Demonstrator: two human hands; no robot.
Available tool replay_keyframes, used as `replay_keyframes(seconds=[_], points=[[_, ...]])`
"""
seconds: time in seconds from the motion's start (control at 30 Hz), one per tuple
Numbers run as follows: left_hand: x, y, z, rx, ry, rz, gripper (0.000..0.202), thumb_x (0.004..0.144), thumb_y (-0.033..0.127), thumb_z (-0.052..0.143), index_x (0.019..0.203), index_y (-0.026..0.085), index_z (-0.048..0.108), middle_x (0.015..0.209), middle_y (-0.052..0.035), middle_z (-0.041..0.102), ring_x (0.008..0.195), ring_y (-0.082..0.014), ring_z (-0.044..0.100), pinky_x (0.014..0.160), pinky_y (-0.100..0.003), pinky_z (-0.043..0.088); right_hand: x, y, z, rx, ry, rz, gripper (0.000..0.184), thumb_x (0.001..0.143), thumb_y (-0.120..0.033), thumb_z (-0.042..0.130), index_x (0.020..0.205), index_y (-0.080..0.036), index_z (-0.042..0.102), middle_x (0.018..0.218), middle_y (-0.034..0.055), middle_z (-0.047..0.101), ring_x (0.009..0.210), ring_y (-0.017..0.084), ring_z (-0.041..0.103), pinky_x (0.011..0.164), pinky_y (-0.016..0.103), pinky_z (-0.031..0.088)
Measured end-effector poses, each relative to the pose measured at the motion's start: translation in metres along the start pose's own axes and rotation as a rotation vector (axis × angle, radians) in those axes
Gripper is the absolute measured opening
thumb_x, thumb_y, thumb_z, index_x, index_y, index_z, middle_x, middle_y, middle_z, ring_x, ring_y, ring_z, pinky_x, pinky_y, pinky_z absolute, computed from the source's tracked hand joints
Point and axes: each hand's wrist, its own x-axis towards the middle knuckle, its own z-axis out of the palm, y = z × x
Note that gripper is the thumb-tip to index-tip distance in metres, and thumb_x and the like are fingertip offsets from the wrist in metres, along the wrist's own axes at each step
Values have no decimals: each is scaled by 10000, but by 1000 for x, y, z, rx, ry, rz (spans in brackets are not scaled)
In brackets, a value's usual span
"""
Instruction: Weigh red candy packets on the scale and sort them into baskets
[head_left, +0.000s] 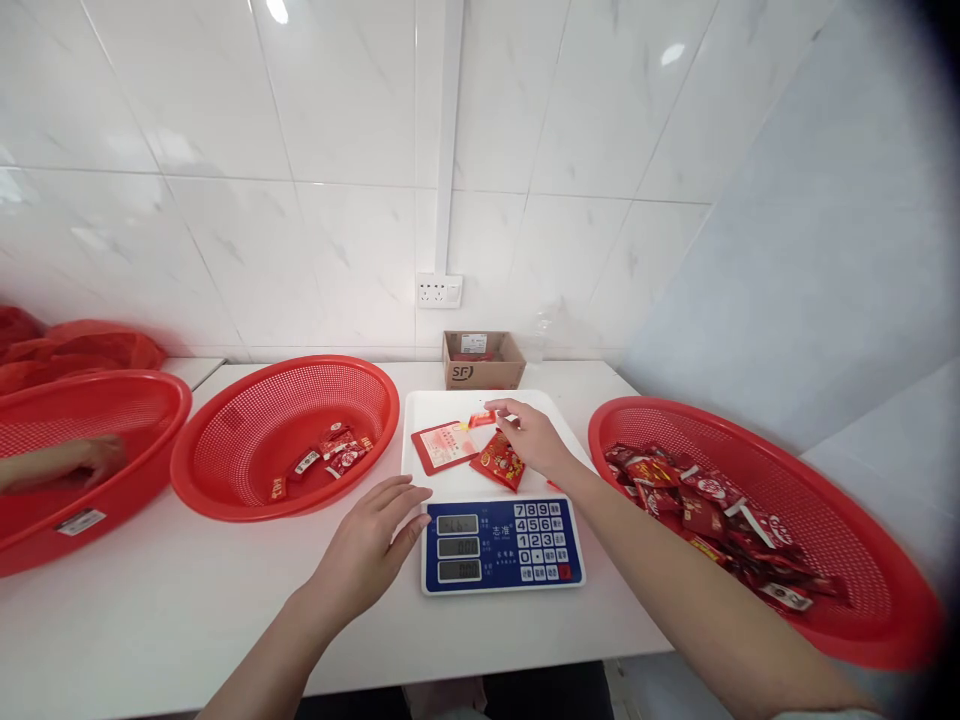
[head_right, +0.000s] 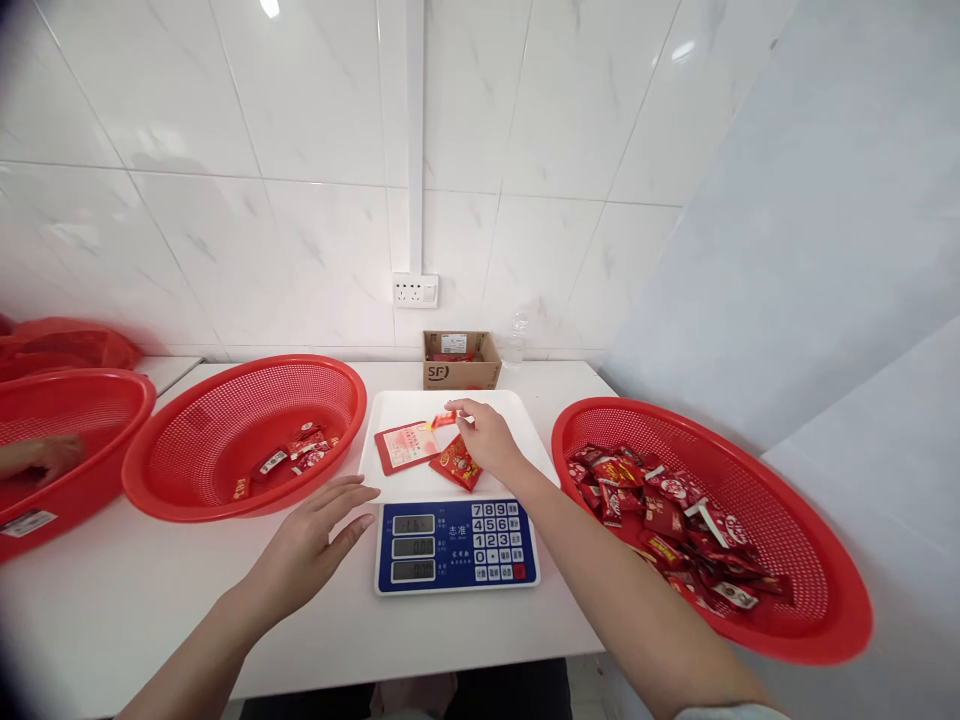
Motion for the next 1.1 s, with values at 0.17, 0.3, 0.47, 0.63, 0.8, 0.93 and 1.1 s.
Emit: replay_keyframes(seconds=[0.17, 0.3, 0.47, 0.63, 0.8, 0.93, 1.1], points=[[-8, -7, -2, 16, 20, -22, 306, 895, 341, 413, 1106, 233, 607, 1133, -53, 654, 1118, -211, 561, 886, -352, 507, -6, -5, -22, -265, -30, -71, 318, 804, -210, 454, 1064, -258, 631, 1150, 39, 622, 1104, 216, 512, 891, 400, 432], [-18, -14, -2, 25, 45, -35, 299, 888, 350, 425, 1087, 238, 618, 1120, -49, 662, 1097, -206, 576, 874, -338, 515, -23, -5, -55, -547, -160, 35, 326, 789, -292, 514, 1088, -244, 634, 1136, 84, 633, 1076, 274, 542, 883, 429, 430], [-27, -21, -1, 31, 75, -50, 286, 877, 360, 444, 1057, 245, 634, 1105, -52, 671, 1046, -207, 610, 845, -324, 529, -44, 4, -71, -702, -337, 164, 357, 737, -231, 561, 1084, -243, 646, 1113, 96, 648, 1006, 305, 590, 788, 408, 461], [-28, -20, 0, 0, 78, -42, 282, 876, 351, 439, 1042, 243, 639, 1088, -64, 676, 1031, -211, 617, 838, -330, 529, -40, 5, -66, -644, -249, 166, 315, 727, -157, 530, 999, -239, 666, 1010, 84, 654, 834, 238, 628, 707, 344, 466], [-19, -4, -1, -163, 53, -65, 263, 881, 336, 437, 1041, 249, 627, 1059, -57, 674, 1003, -188, 616, 833, -310, 518, -38, -22, -47, -138, -144, 121, 199, 745, -297, 573, 931, -254, 627, 856, 18, 647, 785, 183, 605, 737, 339, 482], [-3, 18, 2, -386, -3, -175, 310, 869, 392, 452, 1088, 217, 582, 982, -58, 674, 874, -169, 616, 749, -287, 510, -57, -54, -16, 304, -235, 128, 229, 739, -364, 606, 918, -222, 593, 835, 12, 610, 713, 148, 582, 686, 325, 502], [13, 41, 5, -718, -98, -162, 316, 897, 415, 376, 862, 176, 579, 778, -23, 622, 703, -134, 543, 644, -240, 451, -93, -68, 13, 502, -297, 108, 240, 782, -425, 578, 930, -239, 541, 779, -3, 548, 713, 134, 542, 661, 292, 487]])
